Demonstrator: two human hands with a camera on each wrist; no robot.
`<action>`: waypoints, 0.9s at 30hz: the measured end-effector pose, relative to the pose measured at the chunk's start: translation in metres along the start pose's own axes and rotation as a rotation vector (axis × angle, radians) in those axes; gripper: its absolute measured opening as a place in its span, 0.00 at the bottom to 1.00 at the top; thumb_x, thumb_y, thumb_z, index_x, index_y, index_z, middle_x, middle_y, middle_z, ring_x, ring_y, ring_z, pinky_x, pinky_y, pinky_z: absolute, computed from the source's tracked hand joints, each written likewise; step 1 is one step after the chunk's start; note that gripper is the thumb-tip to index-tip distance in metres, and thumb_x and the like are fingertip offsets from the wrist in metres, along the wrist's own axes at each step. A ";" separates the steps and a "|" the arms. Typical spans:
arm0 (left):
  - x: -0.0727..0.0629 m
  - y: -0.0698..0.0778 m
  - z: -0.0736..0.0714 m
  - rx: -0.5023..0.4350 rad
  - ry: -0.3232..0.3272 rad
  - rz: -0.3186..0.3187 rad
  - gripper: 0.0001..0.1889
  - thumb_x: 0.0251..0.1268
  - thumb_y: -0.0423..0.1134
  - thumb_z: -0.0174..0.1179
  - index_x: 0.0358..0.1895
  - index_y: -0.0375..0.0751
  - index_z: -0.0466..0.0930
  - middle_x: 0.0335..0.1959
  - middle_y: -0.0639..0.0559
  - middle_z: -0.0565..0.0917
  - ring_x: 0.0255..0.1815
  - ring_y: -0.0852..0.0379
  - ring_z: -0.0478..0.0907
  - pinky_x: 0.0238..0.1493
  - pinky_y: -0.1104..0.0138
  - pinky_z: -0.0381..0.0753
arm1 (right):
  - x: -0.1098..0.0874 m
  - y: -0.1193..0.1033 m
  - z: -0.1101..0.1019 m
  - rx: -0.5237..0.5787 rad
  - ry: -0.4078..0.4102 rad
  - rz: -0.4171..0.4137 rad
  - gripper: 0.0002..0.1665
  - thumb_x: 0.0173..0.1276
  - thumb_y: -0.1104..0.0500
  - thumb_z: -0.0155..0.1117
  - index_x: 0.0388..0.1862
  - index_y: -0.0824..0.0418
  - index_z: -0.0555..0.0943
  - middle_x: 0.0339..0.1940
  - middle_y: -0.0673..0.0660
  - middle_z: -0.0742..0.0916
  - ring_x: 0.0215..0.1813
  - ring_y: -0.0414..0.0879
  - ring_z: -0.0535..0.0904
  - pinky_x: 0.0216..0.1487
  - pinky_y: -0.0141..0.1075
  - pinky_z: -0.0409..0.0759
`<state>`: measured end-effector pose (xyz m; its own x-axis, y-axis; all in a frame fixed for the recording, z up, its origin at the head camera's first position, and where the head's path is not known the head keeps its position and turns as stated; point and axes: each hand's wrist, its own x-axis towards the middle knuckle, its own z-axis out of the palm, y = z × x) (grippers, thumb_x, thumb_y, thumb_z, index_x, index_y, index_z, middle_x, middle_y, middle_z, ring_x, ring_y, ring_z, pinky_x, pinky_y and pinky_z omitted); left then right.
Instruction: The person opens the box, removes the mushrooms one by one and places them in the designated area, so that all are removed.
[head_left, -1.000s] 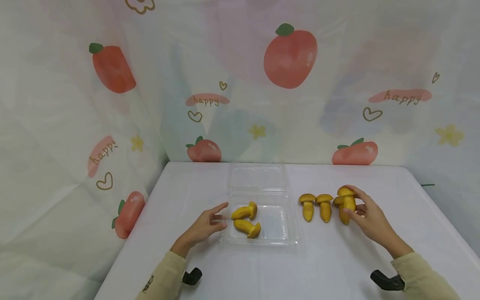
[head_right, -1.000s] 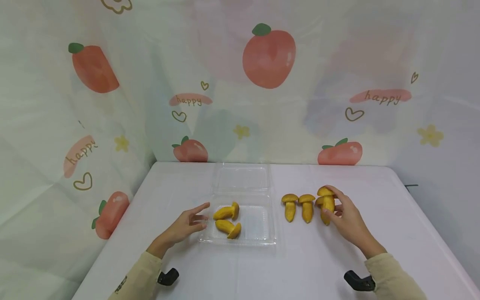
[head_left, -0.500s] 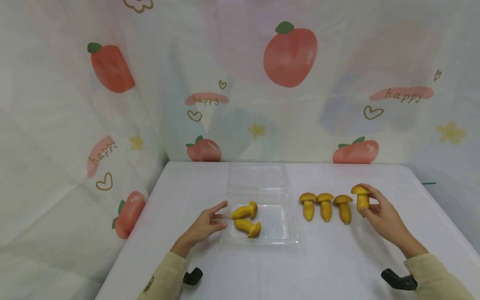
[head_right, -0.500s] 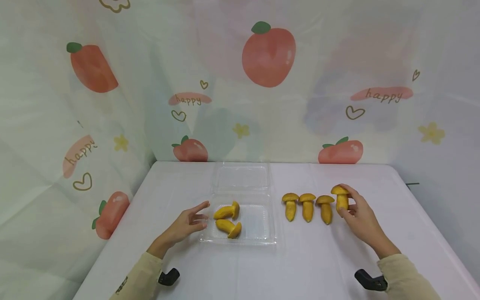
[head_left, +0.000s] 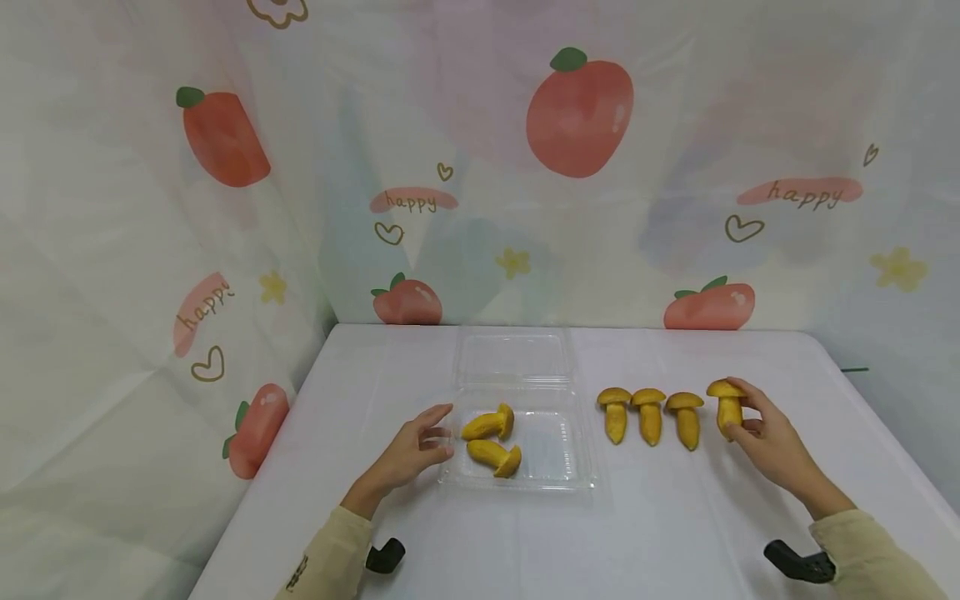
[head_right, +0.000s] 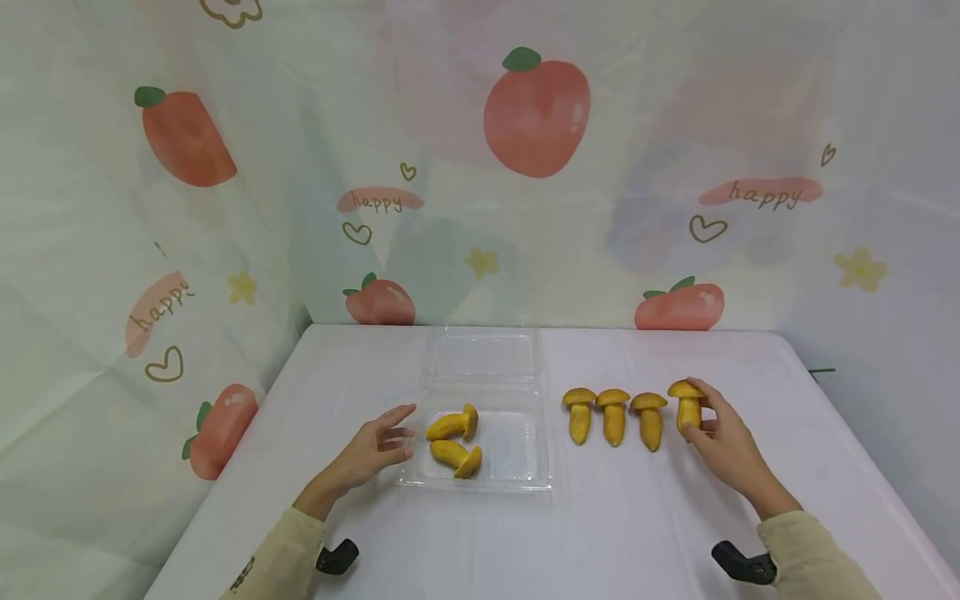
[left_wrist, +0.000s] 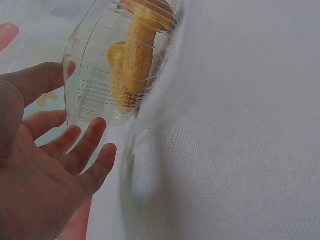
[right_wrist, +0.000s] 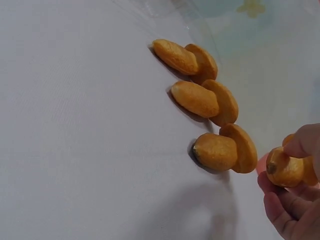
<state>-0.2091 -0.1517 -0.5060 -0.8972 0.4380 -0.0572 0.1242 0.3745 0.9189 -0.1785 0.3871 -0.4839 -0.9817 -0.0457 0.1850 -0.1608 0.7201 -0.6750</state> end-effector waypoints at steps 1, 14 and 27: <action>0.000 0.000 0.000 0.003 0.001 0.004 0.38 0.70 0.33 0.62 0.80 0.37 0.56 0.82 0.36 0.54 0.70 0.36 0.73 0.72 0.44 0.71 | 0.000 0.002 0.000 0.002 -0.003 0.001 0.39 0.73 0.68 0.57 0.79 0.68 0.54 0.60 0.80 0.71 0.35 0.22 0.74 0.32 0.21 0.78; -0.001 0.001 0.000 -0.002 0.015 0.030 0.38 0.68 0.31 0.63 0.79 0.33 0.57 0.83 0.37 0.51 0.73 0.33 0.68 0.73 0.39 0.68 | -0.001 0.011 0.006 -0.020 -0.014 0.017 0.39 0.71 0.68 0.59 0.78 0.71 0.57 0.63 0.79 0.72 0.42 0.13 0.62 0.35 0.18 0.75; 0.000 0.003 0.000 0.046 0.044 0.036 0.38 0.65 0.32 0.65 0.77 0.35 0.61 0.83 0.43 0.55 0.72 0.38 0.70 0.71 0.41 0.71 | 0.003 0.021 0.007 -0.020 -0.047 0.090 0.41 0.71 0.68 0.57 0.78 0.74 0.53 0.67 0.78 0.68 0.59 0.71 0.68 0.36 0.11 0.67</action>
<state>-0.2084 -0.1509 -0.5029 -0.9095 0.4156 -0.0058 0.1755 0.3966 0.9010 -0.1855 0.3971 -0.5028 -0.9959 -0.0123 0.0901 -0.0699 0.7367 -0.6726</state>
